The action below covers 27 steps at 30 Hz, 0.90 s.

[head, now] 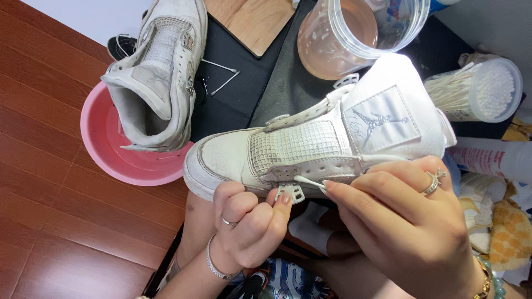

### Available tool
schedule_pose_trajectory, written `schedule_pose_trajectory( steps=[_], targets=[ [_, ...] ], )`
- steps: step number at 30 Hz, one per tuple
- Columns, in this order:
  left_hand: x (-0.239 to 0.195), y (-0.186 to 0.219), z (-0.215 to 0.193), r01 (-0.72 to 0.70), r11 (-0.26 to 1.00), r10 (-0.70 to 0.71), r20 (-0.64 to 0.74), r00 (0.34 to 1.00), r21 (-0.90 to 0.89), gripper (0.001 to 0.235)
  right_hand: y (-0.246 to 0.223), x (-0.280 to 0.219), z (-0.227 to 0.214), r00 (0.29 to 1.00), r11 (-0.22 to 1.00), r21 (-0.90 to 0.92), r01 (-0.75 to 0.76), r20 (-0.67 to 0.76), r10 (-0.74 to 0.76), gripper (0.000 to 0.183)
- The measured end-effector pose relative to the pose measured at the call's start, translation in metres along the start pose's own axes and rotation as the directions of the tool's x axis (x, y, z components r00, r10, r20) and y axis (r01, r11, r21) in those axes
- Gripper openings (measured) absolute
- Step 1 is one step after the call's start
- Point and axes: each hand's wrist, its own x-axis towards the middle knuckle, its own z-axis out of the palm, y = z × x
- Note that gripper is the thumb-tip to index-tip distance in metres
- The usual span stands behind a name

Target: The person cleans a white high-top sneaker using a cotton swab and a toothbrush. They dip the cotton swab into a liquid solution to clean the shoe's mesh and seams, then switch to a toothbrush to scrub the upper surface and toe box.

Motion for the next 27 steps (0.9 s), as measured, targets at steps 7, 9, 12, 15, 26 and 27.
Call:
schedule_pose_trajectory(
  steps=[7, 9, 12, 15, 26, 27],
  targets=[
    [-0.003, -0.010, -0.003, -0.070, 0.988, 0.068, -0.016, 0.998, -0.136, 0.024, 0.006, 0.001, 0.006, 0.997, 0.996, 0.053, 0.074, -0.028, -0.073, 0.024],
    [-0.002, -0.009, -0.004, -0.055, 0.985, 0.053, -0.015, 0.998, -0.164, 0.024, 0.005, 0.000, 0.006, 0.997, 0.995, 0.062, 0.079, -0.018, -0.078, 0.027],
    [-0.001, -0.013, -0.003, -0.074, 0.980, 0.072, -0.017, 0.997, -0.187, 0.023, 0.002, -0.001, 0.009, 0.999, 0.999, 0.040, 0.025, -0.040, -0.024, 0.028],
    [0.001, -0.014, -0.004, -0.074, 0.978, 0.071, -0.020, 0.997, -0.197, 0.021, 0.005, 0.000, 0.011, 0.997, 0.997, 0.037, 0.064, -0.043, -0.063, 0.028],
    [-0.004, -0.016, -0.006, -0.121, 0.962, 0.120, -0.019, 0.993, -0.245, 0.016, 0.002, -0.010, 0.006, 0.993, 0.993, 0.021, 0.113, 0.019, -0.114, 0.027],
    [-0.004, -0.015, -0.008, -0.143, 0.958, 0.142, -0.020, 0.990, -0.249, 0.017, 0.002, -0.012, 0.004, 0.995, 0.995, 0.033, 0.097, 0.006, -0.098, 0.026]
  ],
)
